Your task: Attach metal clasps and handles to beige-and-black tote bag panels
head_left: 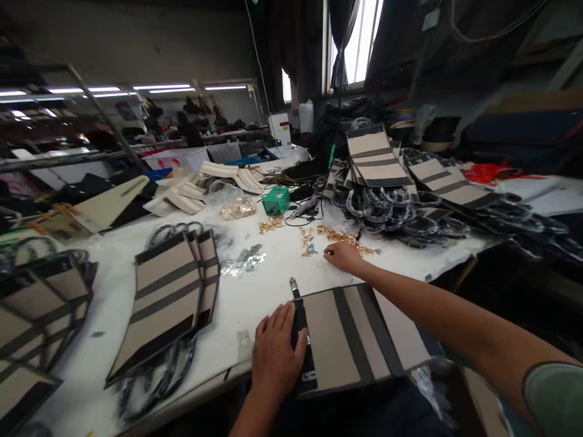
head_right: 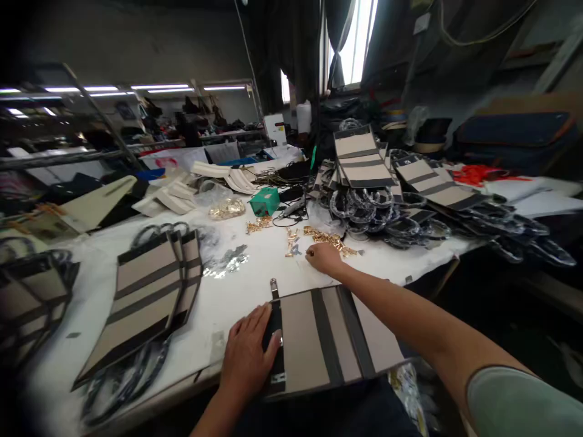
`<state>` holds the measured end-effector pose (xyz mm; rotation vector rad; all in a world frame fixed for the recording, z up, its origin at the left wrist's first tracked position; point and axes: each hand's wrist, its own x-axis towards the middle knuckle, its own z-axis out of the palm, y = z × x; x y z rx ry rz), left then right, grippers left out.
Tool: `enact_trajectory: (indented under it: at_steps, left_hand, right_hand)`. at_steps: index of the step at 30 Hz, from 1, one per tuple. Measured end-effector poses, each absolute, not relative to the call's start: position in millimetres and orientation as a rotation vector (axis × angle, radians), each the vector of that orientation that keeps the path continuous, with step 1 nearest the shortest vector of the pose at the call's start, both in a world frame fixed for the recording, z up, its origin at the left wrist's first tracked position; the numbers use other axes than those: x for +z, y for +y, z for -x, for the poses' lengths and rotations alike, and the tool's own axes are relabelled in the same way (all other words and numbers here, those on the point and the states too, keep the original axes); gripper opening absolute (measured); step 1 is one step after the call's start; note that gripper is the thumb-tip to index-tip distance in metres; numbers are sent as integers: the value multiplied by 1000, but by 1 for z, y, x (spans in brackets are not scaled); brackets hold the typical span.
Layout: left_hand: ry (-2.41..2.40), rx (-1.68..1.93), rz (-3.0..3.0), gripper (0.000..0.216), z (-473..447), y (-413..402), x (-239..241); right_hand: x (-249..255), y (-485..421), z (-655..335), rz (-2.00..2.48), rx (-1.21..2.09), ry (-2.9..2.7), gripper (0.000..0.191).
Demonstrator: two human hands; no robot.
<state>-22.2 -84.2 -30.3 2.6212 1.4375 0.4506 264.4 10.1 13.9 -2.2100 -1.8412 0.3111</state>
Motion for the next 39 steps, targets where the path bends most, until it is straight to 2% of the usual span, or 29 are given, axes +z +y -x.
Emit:
enact_trajectory:
  at_steps: [9, 18, 25, 31, 39]
  left_hand:
    - [1446, 526, -2670, 53, 21, -83, -35]
    - [1436, 578, -2530, 52, 19, -88, -30]
    - [1440, 575, -2480, 53, 17, -90, -26]
    - [1460, 610, -2437, 53, 16, -88, -29]
    - [1481, 584, -2419, 48, 15, -86, -27]
  right_hand:
    - [-13, 62, -258, 2318, 303, -1833, 28]
    - [-9, 77, -252, 2365, 465, -1788, 21]
    - [14, 56, -250, 2103, 660, -1884, 20]
    - [30, -1, -215, 1501, 1231, -2157, 19]
    - [30, -12, -196, 1451, 1236, -2310, 22]
